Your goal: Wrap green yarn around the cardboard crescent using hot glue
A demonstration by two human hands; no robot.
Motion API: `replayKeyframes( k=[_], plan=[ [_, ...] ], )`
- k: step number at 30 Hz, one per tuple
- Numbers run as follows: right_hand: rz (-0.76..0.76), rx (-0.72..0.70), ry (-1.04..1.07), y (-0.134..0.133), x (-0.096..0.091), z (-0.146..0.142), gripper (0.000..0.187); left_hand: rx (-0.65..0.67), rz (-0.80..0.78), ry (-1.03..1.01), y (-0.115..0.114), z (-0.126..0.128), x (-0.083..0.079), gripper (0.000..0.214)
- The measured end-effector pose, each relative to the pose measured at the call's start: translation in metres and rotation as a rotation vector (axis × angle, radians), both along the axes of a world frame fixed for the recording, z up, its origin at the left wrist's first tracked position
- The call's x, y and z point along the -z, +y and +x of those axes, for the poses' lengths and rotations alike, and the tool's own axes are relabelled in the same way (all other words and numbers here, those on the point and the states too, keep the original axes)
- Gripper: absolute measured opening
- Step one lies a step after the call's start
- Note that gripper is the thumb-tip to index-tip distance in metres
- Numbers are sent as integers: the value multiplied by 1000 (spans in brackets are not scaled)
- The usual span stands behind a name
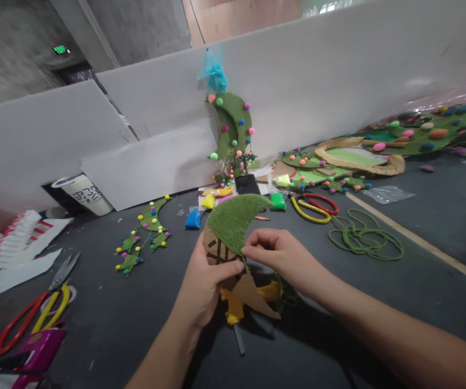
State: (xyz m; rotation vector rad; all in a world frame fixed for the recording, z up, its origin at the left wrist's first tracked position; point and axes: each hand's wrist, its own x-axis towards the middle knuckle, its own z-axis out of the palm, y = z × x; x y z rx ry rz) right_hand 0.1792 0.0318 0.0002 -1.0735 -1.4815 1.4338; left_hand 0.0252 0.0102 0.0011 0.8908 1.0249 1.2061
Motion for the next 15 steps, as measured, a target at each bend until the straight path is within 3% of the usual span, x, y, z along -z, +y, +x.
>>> replayKeyframes(
  k=[15],
  plan=[
    [36,-49,15,-1,3,0,12,-82,-91,-104,2,2,-3,39]
  ],
)
